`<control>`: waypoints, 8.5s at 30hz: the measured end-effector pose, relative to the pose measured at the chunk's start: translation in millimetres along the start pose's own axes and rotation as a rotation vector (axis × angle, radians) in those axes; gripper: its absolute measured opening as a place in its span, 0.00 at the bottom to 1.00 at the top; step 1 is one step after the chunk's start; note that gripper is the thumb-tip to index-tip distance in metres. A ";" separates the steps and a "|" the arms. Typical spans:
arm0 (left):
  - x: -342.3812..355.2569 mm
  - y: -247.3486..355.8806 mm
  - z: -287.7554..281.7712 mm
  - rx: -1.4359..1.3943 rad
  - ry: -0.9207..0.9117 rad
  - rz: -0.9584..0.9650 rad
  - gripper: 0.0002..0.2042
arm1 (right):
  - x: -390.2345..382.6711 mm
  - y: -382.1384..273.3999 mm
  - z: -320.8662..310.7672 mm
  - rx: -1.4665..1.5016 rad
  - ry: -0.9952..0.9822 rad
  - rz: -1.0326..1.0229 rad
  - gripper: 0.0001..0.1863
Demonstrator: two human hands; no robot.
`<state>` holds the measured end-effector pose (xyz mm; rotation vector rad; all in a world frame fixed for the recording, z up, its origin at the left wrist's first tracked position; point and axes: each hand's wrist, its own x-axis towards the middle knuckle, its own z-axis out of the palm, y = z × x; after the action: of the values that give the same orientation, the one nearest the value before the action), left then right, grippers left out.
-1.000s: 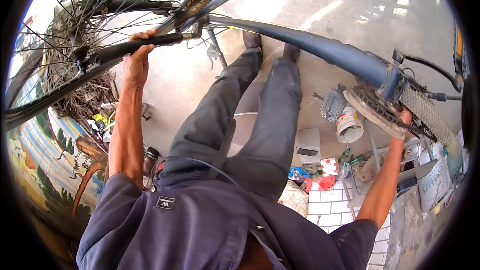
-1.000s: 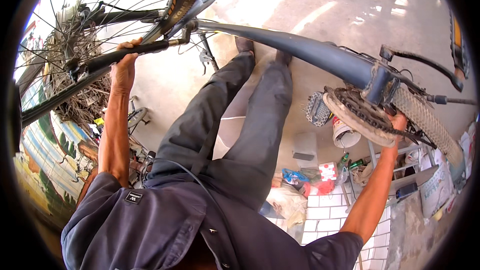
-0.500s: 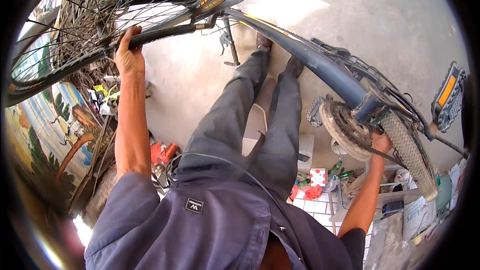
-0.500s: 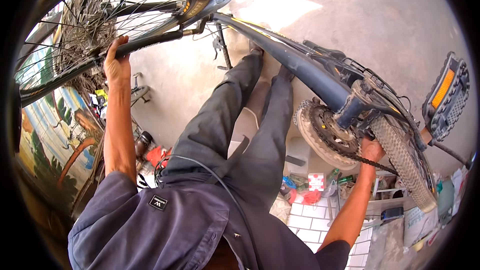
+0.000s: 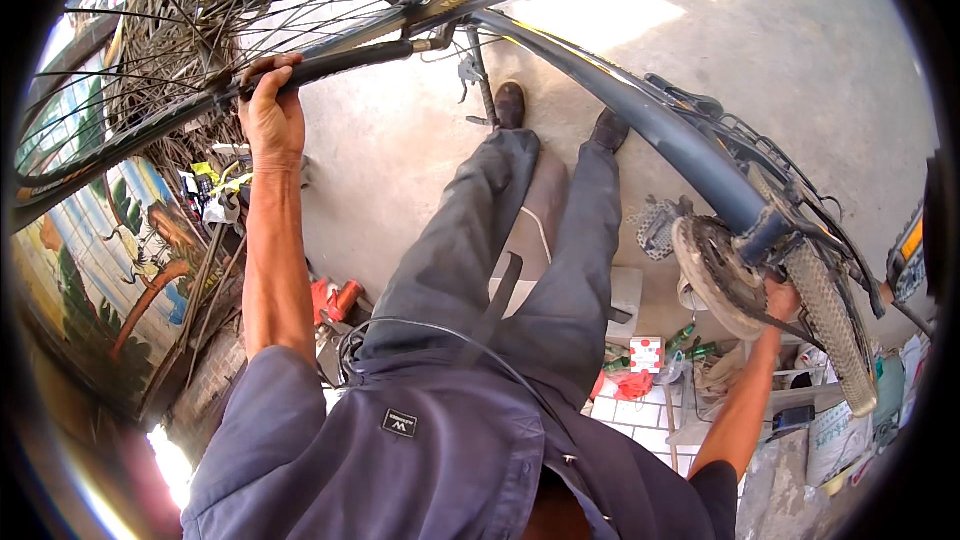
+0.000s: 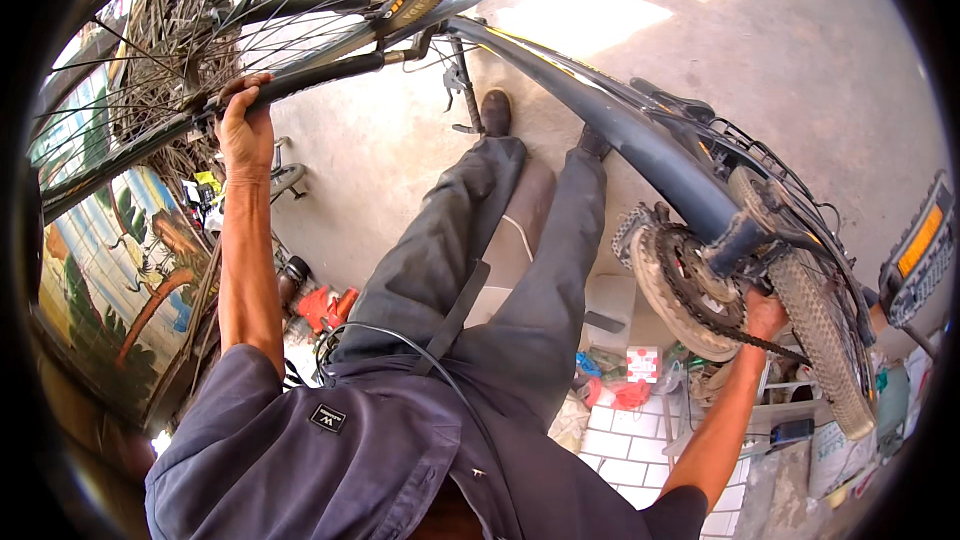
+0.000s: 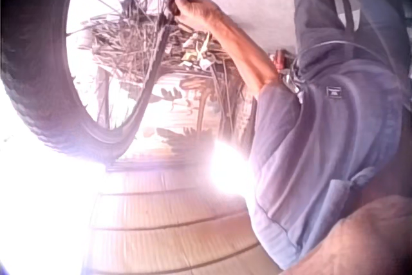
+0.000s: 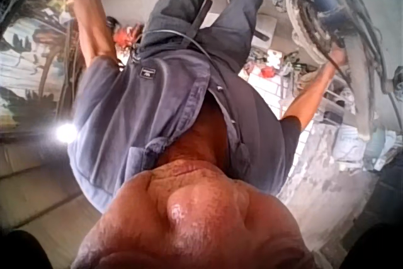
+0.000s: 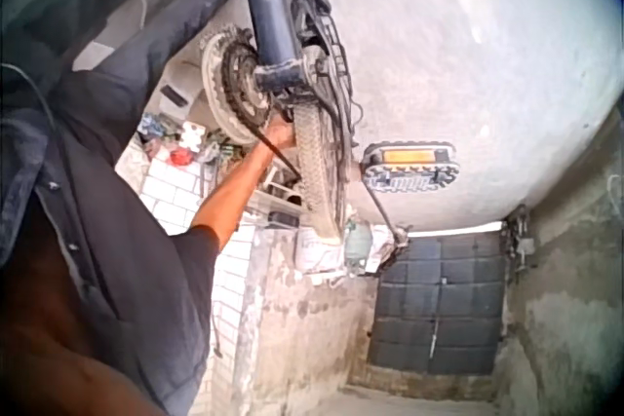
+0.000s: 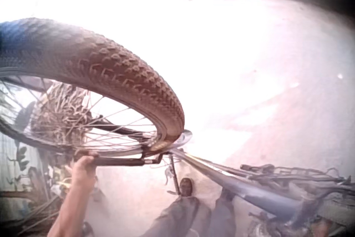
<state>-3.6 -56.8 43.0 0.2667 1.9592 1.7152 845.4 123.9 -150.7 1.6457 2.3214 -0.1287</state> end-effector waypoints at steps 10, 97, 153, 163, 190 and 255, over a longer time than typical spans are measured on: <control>-39.7 -17.3 -49.7 -0.010 0.094 -0.107 0.12 | -20.8 -88.0 -62.2 0.001 -0.299 0.127 0.30; -306.9 -395.9 -3.9 1.478 -1.468 -0.144 0.18 | -174.5 -451.5 70.3 0.623 -1.475 0.073 0.20; -289.0 -279.4 60.6 0.532 -1.385 0.903 0.10 | -181.1 -408.3 30.6 0.937 0.164 0.119 0.17; -260.0 -245.4 158.4 0.158 -0.854 0.622 0.04 | -136.4 -339.1 -11.9 0.759 -0.160 0.073 0.21; -245.8 -254.4 186.5 -0.209 -0.760 0.622 0.15 | -131.4 -361.0 5.4 1.076 0.220 0.096 0.25; -128.3 -267.4 155.9 0.394 -0.829 0.724 0.31 | -173.8 -411.2 -185.4 1.263 0.887 -0.163 0.23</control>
<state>232.4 -30.5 -193.3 1.6888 1.5830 1.1984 479.7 -130.6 36.8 2.3114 3.3436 -1.4045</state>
